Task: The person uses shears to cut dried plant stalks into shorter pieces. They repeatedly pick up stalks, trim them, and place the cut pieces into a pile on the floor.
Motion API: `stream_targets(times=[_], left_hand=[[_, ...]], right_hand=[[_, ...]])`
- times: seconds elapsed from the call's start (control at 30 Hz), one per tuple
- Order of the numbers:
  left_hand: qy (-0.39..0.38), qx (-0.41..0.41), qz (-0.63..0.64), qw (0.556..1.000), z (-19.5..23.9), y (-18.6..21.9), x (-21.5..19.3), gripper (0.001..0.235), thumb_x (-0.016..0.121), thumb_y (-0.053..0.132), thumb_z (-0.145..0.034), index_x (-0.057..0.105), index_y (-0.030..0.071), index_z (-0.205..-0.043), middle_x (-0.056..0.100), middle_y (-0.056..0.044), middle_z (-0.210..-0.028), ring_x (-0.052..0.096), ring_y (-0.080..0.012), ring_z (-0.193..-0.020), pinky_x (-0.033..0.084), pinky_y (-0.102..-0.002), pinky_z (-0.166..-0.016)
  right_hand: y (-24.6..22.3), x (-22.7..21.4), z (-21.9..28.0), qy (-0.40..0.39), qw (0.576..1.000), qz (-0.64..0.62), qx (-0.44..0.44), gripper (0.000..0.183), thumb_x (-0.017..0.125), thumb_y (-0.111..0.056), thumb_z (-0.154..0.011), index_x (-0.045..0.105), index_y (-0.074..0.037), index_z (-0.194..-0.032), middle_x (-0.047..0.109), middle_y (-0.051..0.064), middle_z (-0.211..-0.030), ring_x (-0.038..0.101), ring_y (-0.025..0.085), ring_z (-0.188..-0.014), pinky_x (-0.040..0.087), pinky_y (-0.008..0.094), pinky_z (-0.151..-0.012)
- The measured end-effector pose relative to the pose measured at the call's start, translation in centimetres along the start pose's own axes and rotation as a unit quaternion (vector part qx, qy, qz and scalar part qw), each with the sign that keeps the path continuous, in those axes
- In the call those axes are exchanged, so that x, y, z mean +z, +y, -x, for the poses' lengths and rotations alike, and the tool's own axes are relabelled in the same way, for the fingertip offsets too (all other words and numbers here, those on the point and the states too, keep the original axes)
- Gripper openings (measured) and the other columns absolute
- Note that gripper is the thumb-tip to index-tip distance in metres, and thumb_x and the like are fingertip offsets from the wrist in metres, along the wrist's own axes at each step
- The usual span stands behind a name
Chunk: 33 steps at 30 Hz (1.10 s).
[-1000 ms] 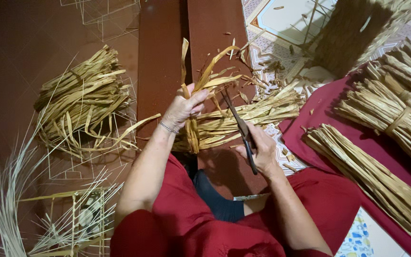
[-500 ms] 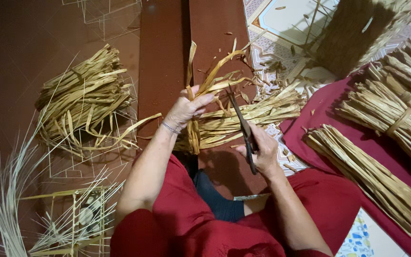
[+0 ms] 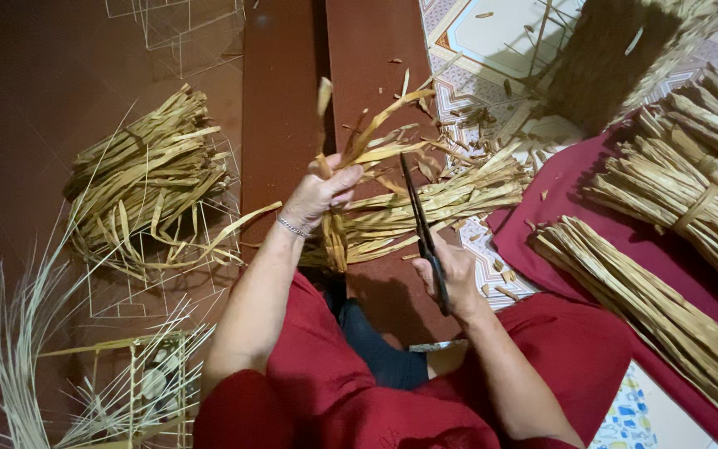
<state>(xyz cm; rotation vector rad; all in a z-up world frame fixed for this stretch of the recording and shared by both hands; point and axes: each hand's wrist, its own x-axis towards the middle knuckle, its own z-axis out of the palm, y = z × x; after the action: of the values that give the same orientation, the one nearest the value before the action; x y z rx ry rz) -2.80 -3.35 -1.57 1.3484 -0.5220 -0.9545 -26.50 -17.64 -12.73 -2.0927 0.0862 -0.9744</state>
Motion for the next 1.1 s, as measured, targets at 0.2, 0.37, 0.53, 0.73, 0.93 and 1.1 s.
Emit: stream_targets(times=[0.2,0.37,0.53,0.73,0.93,1.1], left_hand=[[-0.003,-0.001,0.009,1.000,1.0,0.7,-2.3,0.025,0.070,0.021,-0.094,0.065,0.008,-0.114,0.055,0.006,-0.076,0.043,-0.0036,-0.053,0.041,-0.024,-0.052],[-0.028,0.010,0.010,0.999,1.2,0.0,-3.9,0.022,0.072,0.018,-0.094,0.065,0.007,-0.111,0.050,0.005,-0.071,0.041,-0.0053,-0.053,0.038,-0.025,-0.052],[-0.035,0.032,-0.025,0.999,0.8,-0.7,-5.1,0.015,0.072,0.016,-0.095,0.064,0.005,-0.102,0.050,0.004,-0.068,0.042,-0.0071,-0.053,0.041,-0.028,-0.054],[-0.054,0.013,-0.030,0.998,1.0,-0.5,-5.1,0.016,0.071,0.016,-0.091,0.067,0.004,-0.100,0.051,0.004,-0.067,0.043,-0.0070,-0.054,0.040,-0.028,-0.053],[-0.085,-0.019,-0.031,0.996,0.8,-1.0,-5.6,0.015,0.070,0.016,-0.092,0.068,0.002,-0.098,0.049,0.005,-0.065,0.040,-0.0058,-0.052,0.030,-0.025,-0.049],[-0.086,-0.026,-0.037,0.995,0.6,-0.8,-5.4,0.020,0.071,0.017,-0.091,0.069,0.000,-0.103,0.050,0.005,-0.066,0.039,-0.0048,-0.052,0.029,-0.024,-0.049]], right_hand=[[-0.3,-0.8,0.0,0.034,0.987,-0.137,0.081,0.054,0.056,-0.045,-0.109,0.059,0.003,-0.134,0.057,0.001,-0.074,0.057,0.013,-0.060,0.046,0.030,-0.055],[0.7,-1.6,-0.4,-0.047,0.932,-0.310,0.183,0.088,0.048,-0.071,-0.095,0.052,0.006,-0.139,0.050,-0.005,-0.070,0.044,0.005,-0.051,0.036,0.022,-0.043],[1.5,-1.7,-0.1,-0.115,0.924,-0.321,0.173,0.088,0.044,-0.078,-0.097,0.056,0.004,-0.128,0.047,-0.005,-0.073,0.045,0.003,-0.059,0.036,0.019,-0.051],[0.0,-1.9,-1.0,-0.091,0.901,-0.378,0.192,0.094,0.045,-0.079,-0.093,0.053,0.004,-0.138,0.049,-0.005,-0.077,0.044,0.003,-0.058,0.036,0.019,-0.048],[0.5,-2.0,-0.4,-0.061,0.900,-0.372,0.218,0.069,0.048,-0.069,-0.098,0.055,-0.001,-0.108,0.048,-0.004,-0.069,0.043,0.004,-0.051,0.033,0.020,-0.044],[1.5,-1.4,0.4,-0.020,0.940,-0.279,0.197,0.059,0.044,-0.061,-0.105,0.055,-0.005,-0.090,0.049,-0.004,-0.063,0.046,0.005,-0.051,0.036,0.021,-0.045]])
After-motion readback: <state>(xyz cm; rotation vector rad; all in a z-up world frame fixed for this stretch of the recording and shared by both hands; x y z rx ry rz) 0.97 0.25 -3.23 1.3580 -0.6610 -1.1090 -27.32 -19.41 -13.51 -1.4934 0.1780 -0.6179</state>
